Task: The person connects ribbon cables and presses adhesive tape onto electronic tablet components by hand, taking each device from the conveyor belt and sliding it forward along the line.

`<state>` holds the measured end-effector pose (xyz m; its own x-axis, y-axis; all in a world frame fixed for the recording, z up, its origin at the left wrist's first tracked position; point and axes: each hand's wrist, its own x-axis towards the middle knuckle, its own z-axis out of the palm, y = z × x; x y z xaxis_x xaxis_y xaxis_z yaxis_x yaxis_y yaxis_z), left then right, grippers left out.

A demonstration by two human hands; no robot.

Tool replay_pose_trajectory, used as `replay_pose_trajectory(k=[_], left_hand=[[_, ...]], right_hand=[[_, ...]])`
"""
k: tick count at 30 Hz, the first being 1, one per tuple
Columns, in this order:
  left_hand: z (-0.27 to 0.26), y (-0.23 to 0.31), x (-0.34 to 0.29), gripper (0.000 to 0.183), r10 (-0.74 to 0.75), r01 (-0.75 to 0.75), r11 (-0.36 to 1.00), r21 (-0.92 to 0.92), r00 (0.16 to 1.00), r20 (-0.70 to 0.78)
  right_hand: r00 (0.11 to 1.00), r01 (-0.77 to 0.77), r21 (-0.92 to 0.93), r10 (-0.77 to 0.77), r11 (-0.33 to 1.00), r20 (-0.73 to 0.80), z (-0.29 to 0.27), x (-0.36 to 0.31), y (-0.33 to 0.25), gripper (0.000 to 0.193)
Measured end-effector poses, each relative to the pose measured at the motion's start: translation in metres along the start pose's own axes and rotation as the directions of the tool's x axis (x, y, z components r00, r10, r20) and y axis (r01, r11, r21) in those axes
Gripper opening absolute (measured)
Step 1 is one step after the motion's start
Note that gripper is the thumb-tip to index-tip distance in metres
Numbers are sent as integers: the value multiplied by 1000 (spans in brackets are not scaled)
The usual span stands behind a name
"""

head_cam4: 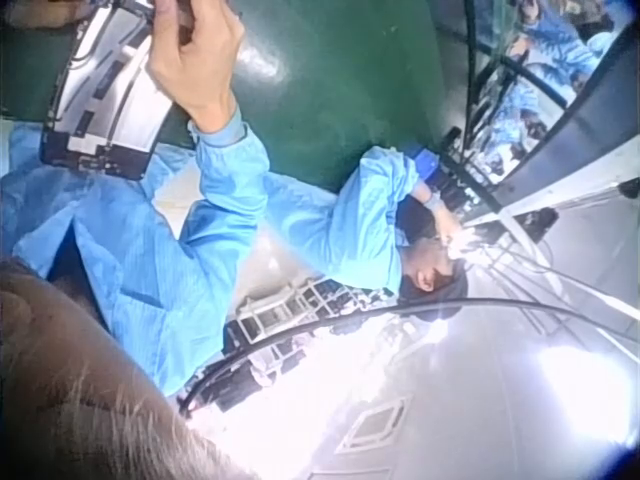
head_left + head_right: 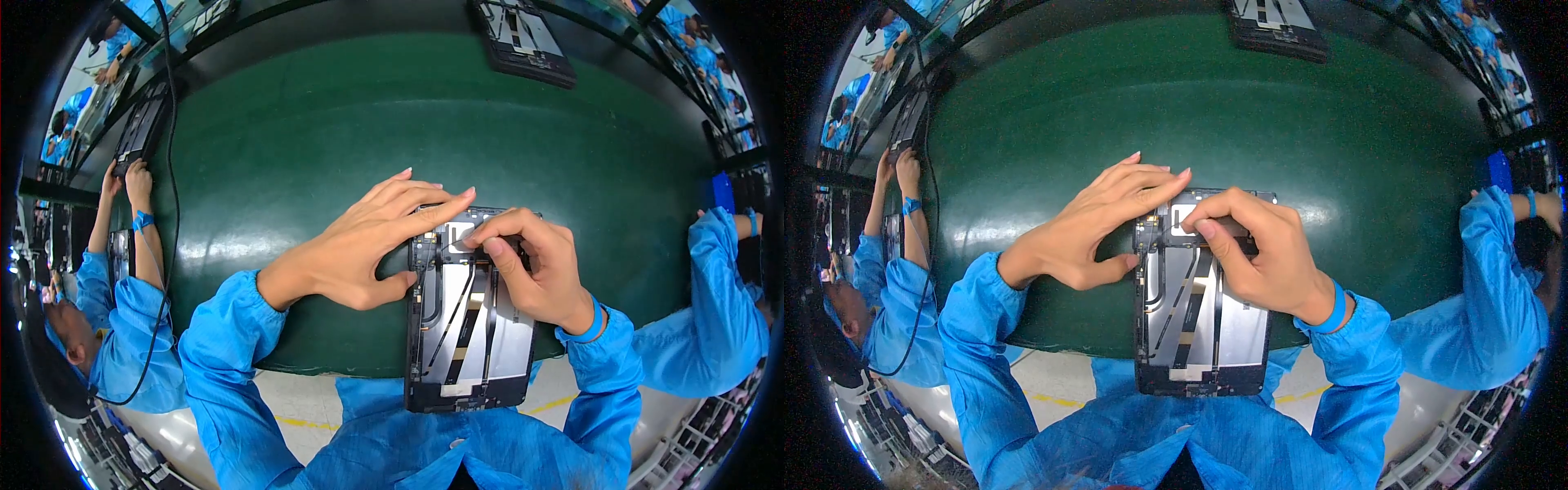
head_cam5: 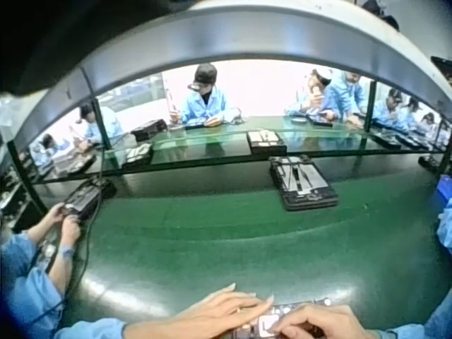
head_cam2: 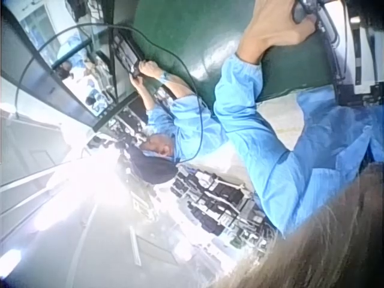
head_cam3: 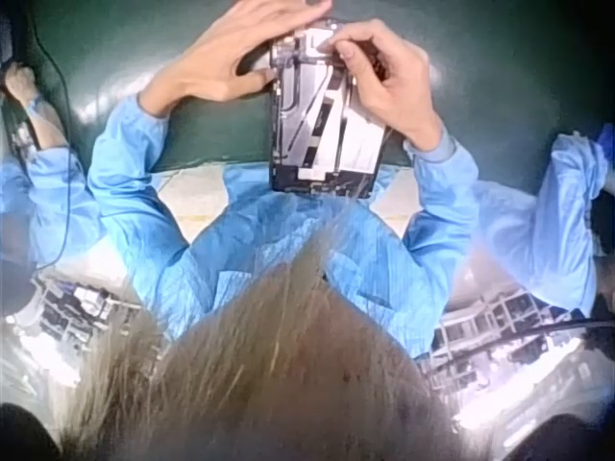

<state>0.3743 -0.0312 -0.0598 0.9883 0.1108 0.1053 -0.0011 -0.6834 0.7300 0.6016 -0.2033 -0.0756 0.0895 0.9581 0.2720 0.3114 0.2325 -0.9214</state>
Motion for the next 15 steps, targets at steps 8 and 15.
replay_pose_trajectory(k=[8,15], left_hand=[[-4,-6,1,114,3,-4,1000,16,999,53],[-8,-4,4,109,-11,8,999,31,995,99]], right_hand=[[1000,22,-32,-22,999,6,0,4,-1,12],[999,42,-73,-41,996,18,0,5,1,12]])
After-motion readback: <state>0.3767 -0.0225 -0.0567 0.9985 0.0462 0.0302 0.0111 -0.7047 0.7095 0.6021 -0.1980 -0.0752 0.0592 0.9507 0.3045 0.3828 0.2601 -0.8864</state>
